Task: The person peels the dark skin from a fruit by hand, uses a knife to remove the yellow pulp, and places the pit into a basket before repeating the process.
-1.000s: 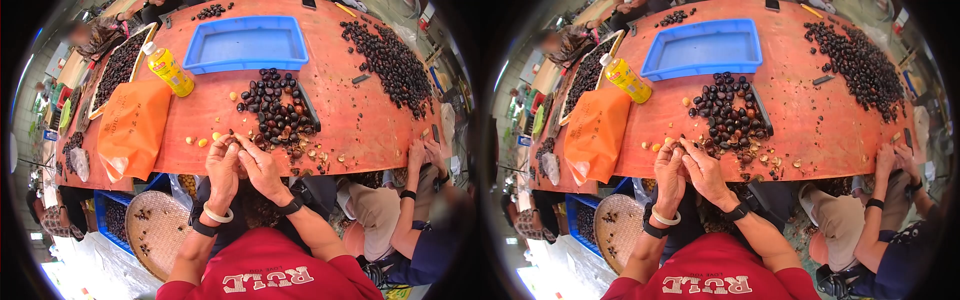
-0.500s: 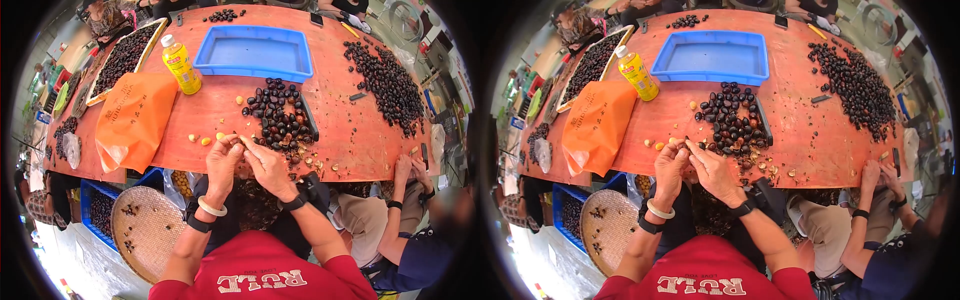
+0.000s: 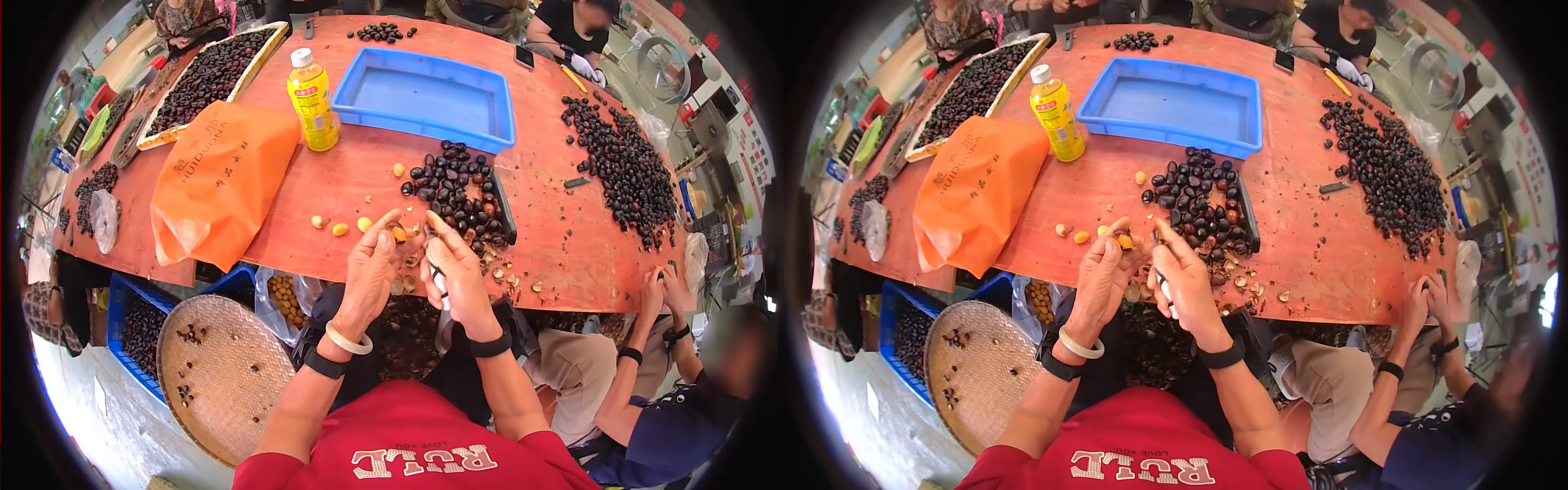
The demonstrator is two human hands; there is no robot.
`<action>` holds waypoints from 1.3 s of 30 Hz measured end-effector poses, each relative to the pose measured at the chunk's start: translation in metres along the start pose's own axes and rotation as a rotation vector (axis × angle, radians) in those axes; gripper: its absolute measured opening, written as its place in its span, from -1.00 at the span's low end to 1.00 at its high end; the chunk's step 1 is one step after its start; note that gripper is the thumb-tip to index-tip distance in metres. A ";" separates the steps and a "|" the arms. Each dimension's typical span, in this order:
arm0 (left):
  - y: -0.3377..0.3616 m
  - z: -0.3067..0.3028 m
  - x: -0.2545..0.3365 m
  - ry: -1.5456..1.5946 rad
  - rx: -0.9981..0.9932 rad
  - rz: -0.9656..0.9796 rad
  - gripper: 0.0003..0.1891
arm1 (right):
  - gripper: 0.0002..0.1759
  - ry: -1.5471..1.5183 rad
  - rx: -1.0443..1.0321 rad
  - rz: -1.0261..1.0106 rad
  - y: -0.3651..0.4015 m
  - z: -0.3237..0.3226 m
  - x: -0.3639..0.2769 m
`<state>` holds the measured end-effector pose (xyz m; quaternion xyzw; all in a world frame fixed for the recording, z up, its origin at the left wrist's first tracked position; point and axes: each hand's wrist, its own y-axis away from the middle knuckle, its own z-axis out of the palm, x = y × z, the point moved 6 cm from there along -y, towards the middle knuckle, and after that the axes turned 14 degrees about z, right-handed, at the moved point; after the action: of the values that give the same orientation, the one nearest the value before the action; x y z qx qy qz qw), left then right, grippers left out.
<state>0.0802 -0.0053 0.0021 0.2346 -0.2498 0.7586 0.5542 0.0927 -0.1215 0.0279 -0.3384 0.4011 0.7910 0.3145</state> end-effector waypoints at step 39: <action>0.010 -0.005 -0.004 -0.278 -0.088 -0.060 -0.77 | -0.57 0.787 0.019 -0.175 0.004 -0.002 -0.024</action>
<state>0.0710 -0.0075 -0.0056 0.3202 -0.3500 0.6902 0.5465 0.1042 -0.1307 0.0477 -0.6451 0.4680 0.5677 0.2061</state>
